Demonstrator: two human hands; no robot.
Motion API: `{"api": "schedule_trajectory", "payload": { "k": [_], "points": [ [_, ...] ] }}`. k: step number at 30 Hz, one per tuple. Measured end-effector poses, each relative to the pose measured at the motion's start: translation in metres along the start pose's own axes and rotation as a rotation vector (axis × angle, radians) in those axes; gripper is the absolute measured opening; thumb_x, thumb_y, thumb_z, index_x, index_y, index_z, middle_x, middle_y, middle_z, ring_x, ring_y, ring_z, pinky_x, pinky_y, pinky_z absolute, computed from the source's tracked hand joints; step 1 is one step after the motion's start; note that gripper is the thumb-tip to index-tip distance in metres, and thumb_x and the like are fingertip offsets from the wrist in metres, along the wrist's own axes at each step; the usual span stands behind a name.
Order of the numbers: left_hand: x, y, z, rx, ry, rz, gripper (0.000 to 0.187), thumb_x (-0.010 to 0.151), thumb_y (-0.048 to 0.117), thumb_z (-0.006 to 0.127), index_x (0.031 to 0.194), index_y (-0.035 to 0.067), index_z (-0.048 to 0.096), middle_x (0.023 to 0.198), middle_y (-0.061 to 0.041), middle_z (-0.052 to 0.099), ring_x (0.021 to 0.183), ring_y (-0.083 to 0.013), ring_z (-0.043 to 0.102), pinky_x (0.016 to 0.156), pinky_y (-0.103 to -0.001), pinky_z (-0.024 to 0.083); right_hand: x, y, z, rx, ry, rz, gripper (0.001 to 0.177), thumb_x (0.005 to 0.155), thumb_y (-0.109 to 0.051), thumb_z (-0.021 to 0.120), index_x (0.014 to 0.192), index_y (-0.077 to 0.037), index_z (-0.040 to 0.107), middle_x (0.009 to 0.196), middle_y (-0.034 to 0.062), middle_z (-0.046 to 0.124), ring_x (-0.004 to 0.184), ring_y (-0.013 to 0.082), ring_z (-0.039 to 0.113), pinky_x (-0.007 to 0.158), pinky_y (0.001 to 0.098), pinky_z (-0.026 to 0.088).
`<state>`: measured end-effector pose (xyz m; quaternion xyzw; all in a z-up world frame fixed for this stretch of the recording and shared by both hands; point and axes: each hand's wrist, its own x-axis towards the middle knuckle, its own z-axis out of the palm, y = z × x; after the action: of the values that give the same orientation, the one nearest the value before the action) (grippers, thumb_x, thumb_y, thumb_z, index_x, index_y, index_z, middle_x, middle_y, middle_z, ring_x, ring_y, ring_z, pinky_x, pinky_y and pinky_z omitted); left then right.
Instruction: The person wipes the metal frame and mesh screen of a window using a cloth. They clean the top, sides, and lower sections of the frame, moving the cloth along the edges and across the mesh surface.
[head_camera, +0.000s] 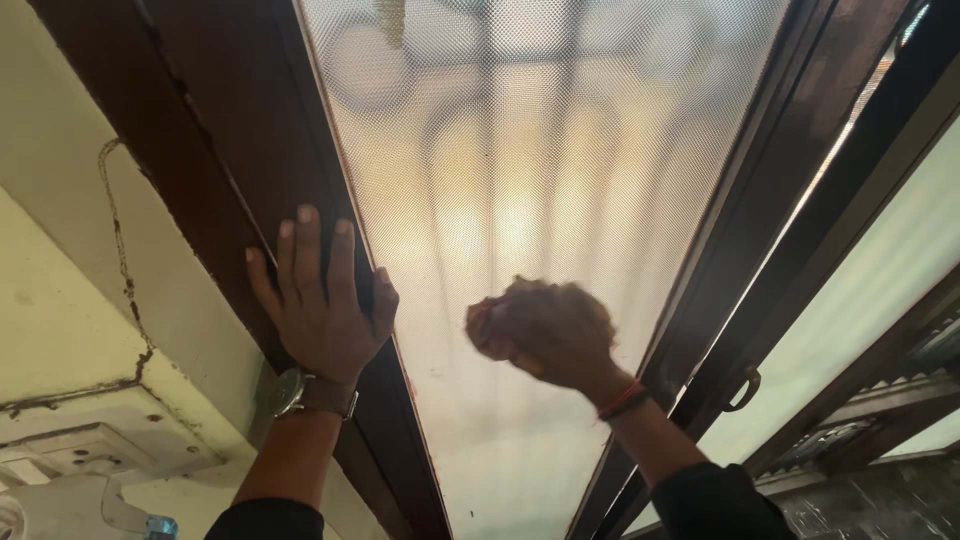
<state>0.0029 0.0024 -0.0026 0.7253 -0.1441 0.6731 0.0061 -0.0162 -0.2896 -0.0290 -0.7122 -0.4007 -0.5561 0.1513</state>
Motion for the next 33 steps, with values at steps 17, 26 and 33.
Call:
{"api": "schedule_trajectory", "payload": {
  "k": [17, 26, 33],
  "points": [
    [0.000, 0.001, -0.001, 0.005, -0.012, -0.005, 0.051, 0.108, 0.038, 0.055, 0.148, 0.007, 0.052, 0.155, -0.023, 0.048, 0.146, -0.0408, 0.048, 0.122, -0.070, 0.027, 0.006, 0.003, 0.008, 0.055, -0.191, 0.029, 0.048, 0.077, -0.036, 0.079, 0.116, -0.013, 0.065, 0.111, 0.0066, 0.070, 0.100, 0.0273, 0.066, 0.081, 0.0439, 0.049],
    [-0.001, 0.000, 0.004, 0.008, 0.006, -0.005, 0.052, 0.107, 0.039, 0.055, 0.148, 0.008, 0.052, 0.156, -0.022, 0.047, 0.146, -0.0394, 0.047, 0.122, -0.069, 0.026, 0.002, 0.032, -0.013, -0.089, 0.156, 0.363, 0.044, 0.083, -0.039, 0.076, 0.117, -0.014, 0.066, 0.112, 0.0046, 0.070, 0.104, 0.0266, 0.066, 0.090, 0.0445, 0.049],
    [-0.001, 0.000, -0.001, -0.019, -0.013, -0.009, 0.051, 0.108, 0.037, 0.056, 0.150, 0.007, 0.051, 0.157, -0.022, 0.046, 0.147, -0.0404, 0.046, 0.123, -0.069, 0.025, 0.028, 0.005, 0.006, -0.052, -0.188, 0.060, 0.045, 0.082, -0.045, 0.075, 0.114, -0.014, 0.069, 0.108, 0.0041, 0.071, 0.098, 0.0255, 0.066, 0.081, 0.0445, 0.045]
  ]
}}
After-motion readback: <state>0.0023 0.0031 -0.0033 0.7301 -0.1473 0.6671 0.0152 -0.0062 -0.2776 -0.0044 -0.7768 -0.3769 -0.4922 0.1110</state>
